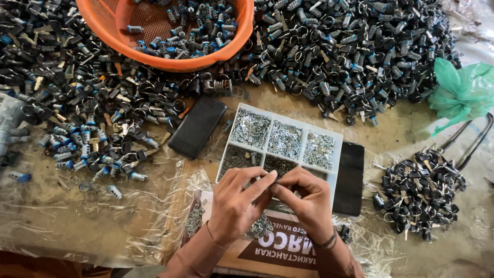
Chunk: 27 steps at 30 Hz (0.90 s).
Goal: The person sits at a workbench covered with lock parts and assembles small lock cylinders by hand. They pick tiny springs, pins and caps from a compartment organizer box, insert them into a lock body held in both hands, and place finished assemblies aside while reaching for the next part.
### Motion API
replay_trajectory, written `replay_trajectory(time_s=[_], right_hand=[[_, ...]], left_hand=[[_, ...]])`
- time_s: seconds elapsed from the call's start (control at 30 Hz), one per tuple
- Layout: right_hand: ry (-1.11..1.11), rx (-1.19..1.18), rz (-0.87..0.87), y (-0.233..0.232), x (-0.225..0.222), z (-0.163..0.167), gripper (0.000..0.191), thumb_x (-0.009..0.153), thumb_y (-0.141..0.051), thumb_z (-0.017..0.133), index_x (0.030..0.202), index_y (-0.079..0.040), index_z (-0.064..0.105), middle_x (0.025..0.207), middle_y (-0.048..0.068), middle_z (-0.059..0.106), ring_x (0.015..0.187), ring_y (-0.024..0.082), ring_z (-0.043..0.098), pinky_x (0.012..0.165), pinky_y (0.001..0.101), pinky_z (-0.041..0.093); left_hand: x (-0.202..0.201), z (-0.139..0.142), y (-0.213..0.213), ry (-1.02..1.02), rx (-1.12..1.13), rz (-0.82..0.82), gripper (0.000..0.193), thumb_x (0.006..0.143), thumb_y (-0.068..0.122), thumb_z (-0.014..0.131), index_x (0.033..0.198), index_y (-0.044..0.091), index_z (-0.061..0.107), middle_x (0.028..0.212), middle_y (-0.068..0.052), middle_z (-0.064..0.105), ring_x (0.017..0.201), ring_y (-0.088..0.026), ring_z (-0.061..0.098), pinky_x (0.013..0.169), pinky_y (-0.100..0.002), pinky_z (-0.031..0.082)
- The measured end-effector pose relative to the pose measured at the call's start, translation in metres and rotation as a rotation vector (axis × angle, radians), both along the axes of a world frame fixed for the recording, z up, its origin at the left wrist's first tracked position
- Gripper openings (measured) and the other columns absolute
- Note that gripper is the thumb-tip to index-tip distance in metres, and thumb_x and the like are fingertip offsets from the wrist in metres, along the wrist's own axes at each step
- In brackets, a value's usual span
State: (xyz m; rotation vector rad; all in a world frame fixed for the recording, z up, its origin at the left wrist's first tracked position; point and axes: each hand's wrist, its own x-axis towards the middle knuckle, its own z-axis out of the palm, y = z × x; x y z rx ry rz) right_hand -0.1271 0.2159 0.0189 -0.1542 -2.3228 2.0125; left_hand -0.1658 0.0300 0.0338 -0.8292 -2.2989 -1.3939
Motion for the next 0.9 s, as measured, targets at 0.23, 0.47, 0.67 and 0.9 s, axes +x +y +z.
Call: replay_trajectory(time_s=[0.23,0.47,0.67,0.9], right_hand=[[-0.038,-0.311,-0.079,0.011,-0.012,0.010,0.019,0.079,0.000,0.086,0.087,-0.003,0.069,0.089,0.002,0.059,0.075,0.008,0.051,0.065,0.0252,0.041],[0.354,0.929,-0.072,-0.004,-0.021,0.026,0.011,0.083,-0.013,0.081,0.092,-0.010,0.076,0.090,0.004,0.067,0.086,0.028,0.062,0.075,0.0363,0.051],[0.220,0.442,-0.136,0.006,-0.010,0.030,0.006,0.086,-0.006,0.076,0.090,-0.004,0.074,0.087,0.005,0.067,0.078,0.019,0.062,0.066,0.0306,0.049],[0.213,0.380,0.011,0.001,-0.008,0.030,0.005,0.086,-0.002,0.074,0.091,-0.002,0.073,0.092,0.006,0.066,0.076,0.017,0.056,0.066,0.0301,0.046]], left_hand=[[-0.002,0.007,-0.002,-0.042,0.028,-0.013,0.044,0.074,0.006,0.084,0.117,0.008,0.074,0.110,-0.009,0.071,0.098,-0.028,0.067,0.084,-0.038,0.055],[-0.001,0.008,0.009,-0.107,-0.015,0.050,0.044,0.072,0.011,0.086,0.114,0.010,0.076,0.107,-0.008,0.072,0.096,-0.027,0.068,0.083,-0.037,0.055],[-0.001,0.004,0.005,-0.080,-0.014,0.032,0.046,0.073,0.011,0.086,0.118,0.010,0.075,0.108,-0.008,0.071,0.097,-0.027,0.066,0.085,-0.038,0.054],[-0.001,0.004,0.002,-0.080,0.014,0.053,0.047,0.076,0.011,0.086,0.121,0.009,0.071,0.110,-0.008,0.070,0.098,-0.028,0.066,0.086,-0.038,0.054]])
